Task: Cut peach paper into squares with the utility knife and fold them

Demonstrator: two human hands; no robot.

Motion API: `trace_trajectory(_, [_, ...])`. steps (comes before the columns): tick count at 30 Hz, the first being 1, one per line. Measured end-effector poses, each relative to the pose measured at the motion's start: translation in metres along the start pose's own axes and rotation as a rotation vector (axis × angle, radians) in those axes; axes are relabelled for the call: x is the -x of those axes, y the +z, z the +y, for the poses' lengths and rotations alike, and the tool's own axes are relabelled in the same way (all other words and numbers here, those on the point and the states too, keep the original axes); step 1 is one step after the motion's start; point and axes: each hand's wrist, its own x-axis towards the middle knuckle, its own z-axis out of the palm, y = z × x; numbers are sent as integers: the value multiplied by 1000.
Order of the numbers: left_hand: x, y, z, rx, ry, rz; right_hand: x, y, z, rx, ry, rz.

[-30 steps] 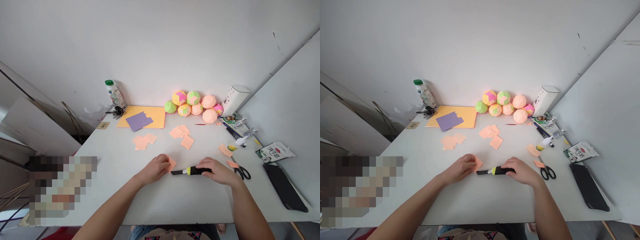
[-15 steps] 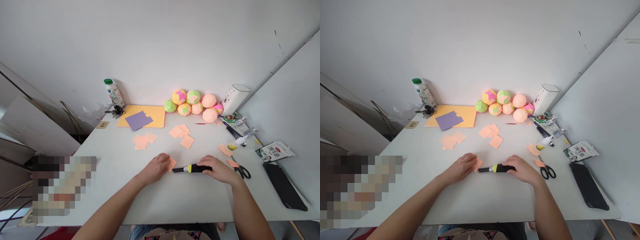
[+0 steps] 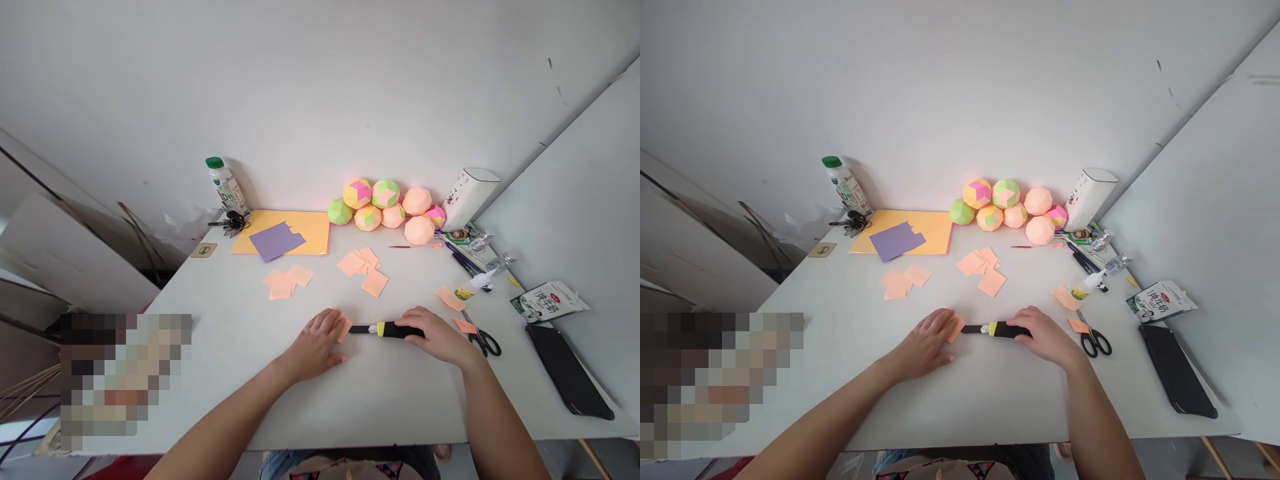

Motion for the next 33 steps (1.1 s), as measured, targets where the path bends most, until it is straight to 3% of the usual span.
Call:
trace_trajectory(11, [7, 17, -3, -114, 53, -99, -1, 6, -3, 4, -17, -3])
trace_trajectory(19, [7, 17, -1, -90, 65, -75, -3, 14, -4, 42, -39, 18])
trace_trajectory(27, [7, 15, -1, -80, 58, -99, -3, 6, 0, 78, 4, 22])
trace_trajectory(33, [6, 14, 0, -58, 51, -120, -9, 16, -2, 117, -88, 92])
